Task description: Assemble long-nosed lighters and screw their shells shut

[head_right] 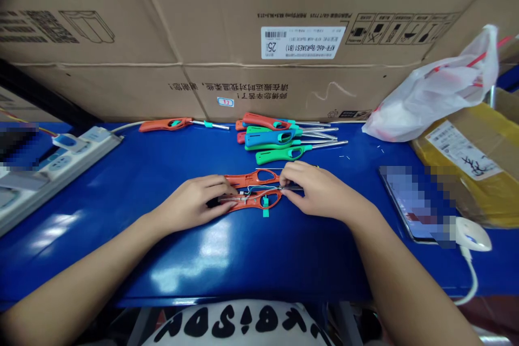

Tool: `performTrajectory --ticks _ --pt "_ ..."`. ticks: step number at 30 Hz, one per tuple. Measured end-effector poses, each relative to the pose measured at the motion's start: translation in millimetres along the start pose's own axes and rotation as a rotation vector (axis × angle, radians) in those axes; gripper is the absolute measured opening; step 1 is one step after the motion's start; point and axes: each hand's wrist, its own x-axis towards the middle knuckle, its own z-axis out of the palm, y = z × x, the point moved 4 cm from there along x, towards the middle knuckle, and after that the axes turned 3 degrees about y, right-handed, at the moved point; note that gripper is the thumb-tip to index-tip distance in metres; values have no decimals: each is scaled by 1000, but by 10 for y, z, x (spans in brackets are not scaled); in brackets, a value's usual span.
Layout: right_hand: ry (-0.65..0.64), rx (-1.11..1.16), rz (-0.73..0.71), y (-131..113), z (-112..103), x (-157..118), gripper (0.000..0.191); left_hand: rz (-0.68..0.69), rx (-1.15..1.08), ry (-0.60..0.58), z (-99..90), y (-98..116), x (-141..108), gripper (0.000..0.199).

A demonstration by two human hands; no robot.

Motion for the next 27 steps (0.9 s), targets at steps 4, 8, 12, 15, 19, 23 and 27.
performTrajectory --ticks 4,8,12,15,19,23,27 --pt "69 -61 16 -13 60 59 17 21 -3 66 -15 15 -1 21" --pt "114 -174 60 33 163 125 24 43 -8 113 -64 65 -3 20" --pt "90 -151 51 33 158 141 16 69 7 44 -38 95 -6 20" --pt "41 -167 63 6 131 135 13 49 7 2 18 72 -5 19" --pt "-6 -246 100 -13 153 133 14 23 -43 50 56 37 2 15" --pt "68 -159 104 -8 110 114 14 -42 -73 91 90 3 6 15" --pt "129 127 -16 -83 -43 39 11 -113 -119 159 120 -44 6 18"
